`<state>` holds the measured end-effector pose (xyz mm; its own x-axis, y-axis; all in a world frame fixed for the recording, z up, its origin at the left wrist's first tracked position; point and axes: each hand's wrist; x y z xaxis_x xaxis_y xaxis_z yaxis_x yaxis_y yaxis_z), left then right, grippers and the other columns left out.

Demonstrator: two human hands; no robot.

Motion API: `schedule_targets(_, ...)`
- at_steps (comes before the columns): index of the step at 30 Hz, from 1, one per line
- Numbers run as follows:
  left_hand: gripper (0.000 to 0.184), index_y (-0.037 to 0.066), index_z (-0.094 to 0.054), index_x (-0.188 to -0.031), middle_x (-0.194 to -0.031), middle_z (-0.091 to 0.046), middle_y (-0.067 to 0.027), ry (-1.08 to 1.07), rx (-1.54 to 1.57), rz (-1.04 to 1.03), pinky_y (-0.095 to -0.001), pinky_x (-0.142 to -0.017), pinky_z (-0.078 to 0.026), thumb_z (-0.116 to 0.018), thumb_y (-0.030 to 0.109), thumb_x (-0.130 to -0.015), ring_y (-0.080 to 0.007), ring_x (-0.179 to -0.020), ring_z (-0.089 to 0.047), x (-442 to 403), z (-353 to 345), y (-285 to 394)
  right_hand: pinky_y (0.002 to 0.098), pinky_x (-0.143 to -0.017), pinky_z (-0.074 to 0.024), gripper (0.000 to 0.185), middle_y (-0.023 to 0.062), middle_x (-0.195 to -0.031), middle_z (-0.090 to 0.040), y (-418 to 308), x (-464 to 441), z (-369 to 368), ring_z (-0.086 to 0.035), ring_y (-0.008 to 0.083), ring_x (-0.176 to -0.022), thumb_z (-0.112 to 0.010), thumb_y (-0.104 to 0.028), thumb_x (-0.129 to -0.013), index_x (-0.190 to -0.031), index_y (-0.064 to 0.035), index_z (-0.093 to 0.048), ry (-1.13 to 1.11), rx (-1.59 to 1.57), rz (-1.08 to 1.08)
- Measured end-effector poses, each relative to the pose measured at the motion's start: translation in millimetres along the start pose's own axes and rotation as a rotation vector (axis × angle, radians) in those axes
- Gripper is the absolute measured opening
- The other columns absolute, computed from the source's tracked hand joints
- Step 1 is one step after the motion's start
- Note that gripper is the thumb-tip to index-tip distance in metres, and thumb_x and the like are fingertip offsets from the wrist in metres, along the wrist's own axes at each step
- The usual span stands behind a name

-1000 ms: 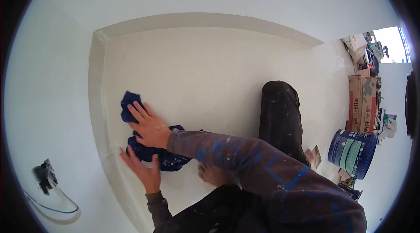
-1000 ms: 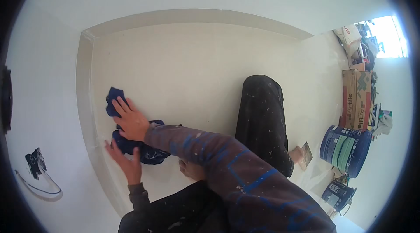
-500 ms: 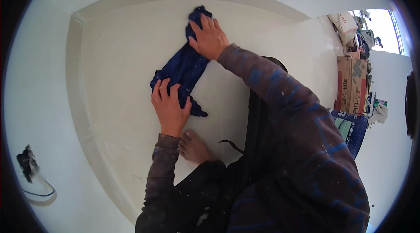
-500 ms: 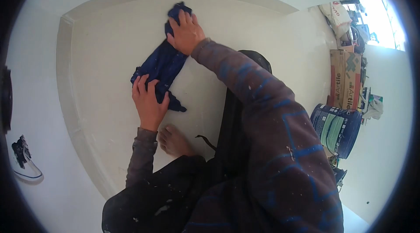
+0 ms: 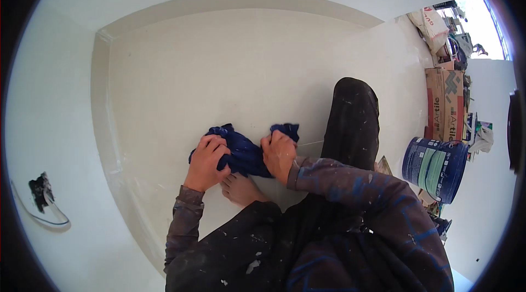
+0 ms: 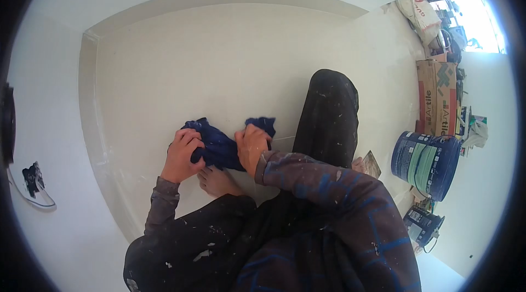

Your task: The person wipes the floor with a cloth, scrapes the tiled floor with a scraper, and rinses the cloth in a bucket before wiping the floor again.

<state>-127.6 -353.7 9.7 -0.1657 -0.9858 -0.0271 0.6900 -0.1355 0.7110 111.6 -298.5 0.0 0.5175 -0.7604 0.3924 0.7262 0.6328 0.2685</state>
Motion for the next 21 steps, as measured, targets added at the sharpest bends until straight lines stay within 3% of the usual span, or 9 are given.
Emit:
schedule_targets(3,0.037,0.009,-0.064,-0.098,-0.112,-0.063,-0.0056,-0.06,0.041,-0.003,-0.0454,-0.101,-0.052,-0.076,0.005,-0.064,-0.0319,-0.123,-0.055,0,7,3,0.0537,-0.069,-0.053,0.036,0.0223,-0.083,-0.061,6,18,-18,-0.068,0.0397,-0.079,-0.066,-0.032,-0.094,-0.115,-0.0048,-0.06,-0.116,-0.488,0.092)
schedule_targets(5,0.038,0.009,-0.064,-0.099,-0.111,-0.063,-0.0054,-0.101,0.066,0.024,-0.0457,-0.103,-0.051,-0.076,0.004,-0.063,-0.0321,-0.123,-0.055,7,10,6,0.0534,-0.075,-0.0569,0.036,0.0294,-0.096,-0.069,39,7,42,-0.072,0.0446,-0.089,-0.059,-0.032,-0.102,-0.123,-0.0024,-0.059,-0.358,-0.552,0.171)
schedule_targets(8,0.049,0.011,-0.066,-0.114,-0.115,-0.063,-0.0056,-0.1,0.019,0.04,-0.0524,-0.111,-0.044,-0.074,0.004,-0.066,-0.0315,-0.124,-0.054,10,9,12,0.045,-0.085,-0.0576,0.043,0.0184,-0.104,-0.076,119,2,133,-0.073,0.038,-0.095,-0.06,-0.033,-0.105,-0.134,-0.0008,-0.059,-0.53,-1.024,0.438)
schedule_targets(9,0.056,0.013,-0.065,-0.123,-0.12,-0.062,-0.007,-0.13,-0.107,0.086,-0.0569,-0.115,-0.039,-0.073,0.005,-0.068,-0.0319,-0.127,-0.053,10,12,25,0.0413,-0.084,-0.0568,0.041,0.0167,-0.104,-0.076,151,12,147,-0.075,0.0312,-0.092,-0.063,-0.024,-0.103,-0.135,0.0004,-0.057,-0.19,-1.226,0.388)
schedule_targets(10,0.063,0.014,-0.064,-0.131,-0.126,-0.061,-0.0083,-0.165,-0.243,0.119,-0.0614,-0.119,-0.033,-0.072,0.007,-0.069,-0.0322,-0.13,-0.051,8,16,35,0.0369,-0.084,-0.0562,0.03,0.0147,-0.108,-0.075,189,29,182,-0.074,0.0272,-0.093,-0.062,-0.014,-0.101,-0.128,-0.0011,-0.063,-0.009,-1.079,0.1)
schedule_targets(12,0.068,0.014,-0.062,-0.137,-0.132,-0.058,-0.0099,-0.146,-0.216,0.069,-0.064,-0.12,-0.03,-0.072,0.008,-0.071,-0.0327,-0.134,-0.05,-3,17,60,0.0344,-0.086,-0.0549,0.024,0.0097,-0.113,-0.068,269,61,156,-0.067,0.0203,-0.102,-0.056,0.001,-0.1,-0.122,-0.0025,-0.064,0.786,-0.821,-0.326)
schedule_targets(14,0.071,0.014,-0.057,-0.145,-0.146,-0.051,-0.0132,-0.191,-0.141,-0.023,-0.0656,-0.123,-0.024,-0.075,0.015,-0.076,-0.0349,-0.142,-0.044,-15,6,76,0.0338,-0.089,-0.0535,0.024,0.0121,-0.113,-0.068,375,119,73,-0.066,0.0201,-0.104,-0.054,0.0,-0.101,-0.123,-0.0018,-0.062,1.035,-0.867,-0.598)
schedule_targets(17,0.072,0.011,-0.055,-0.147,-0.148,-0.05,-0.0133,-0.301,-0.002,-0.122,-0.0604,-0.123,-0.029,-0.08,0.023,-0.08,-0.0358,-0.14,-0.046,-28,-38,89,0.0372,-0.091,-0.0528,0.024,0.0144,-0.114,-0.068,389,226,-97,-0.065,0.0244,-0.106,-0.052,-0.005,-0.103,-0.124,-0.0015,-0.062,0.59,-0.768,-1.066)
schedule_targets(21,0.073,0.01,-0.055,-0.147,-0.146,-0.051,-0.0142,-0.398,-0.045,-0.13,-0.053,-0.119,-0.036,-0.083,0.027,-0.081,-0.0348,-0.137,-0.049,-33,-74,98,0.0417,-0.094,-0.0518,0.025,0.0174,-0.116,-0.067,269,265,-233,-0.064,0.0301,-0.11,-0.05,-0.011,-0.105,-0.125,-0.001,-0.061,0.08,-0.765,-1.088)
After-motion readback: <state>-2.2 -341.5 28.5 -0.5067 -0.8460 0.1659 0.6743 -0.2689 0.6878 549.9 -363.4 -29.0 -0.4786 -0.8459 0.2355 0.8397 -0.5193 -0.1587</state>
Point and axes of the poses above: each hand's wrist, its own x-axis away from the middle knuckle, its own z-axis out of the back of the hand, y = z × x
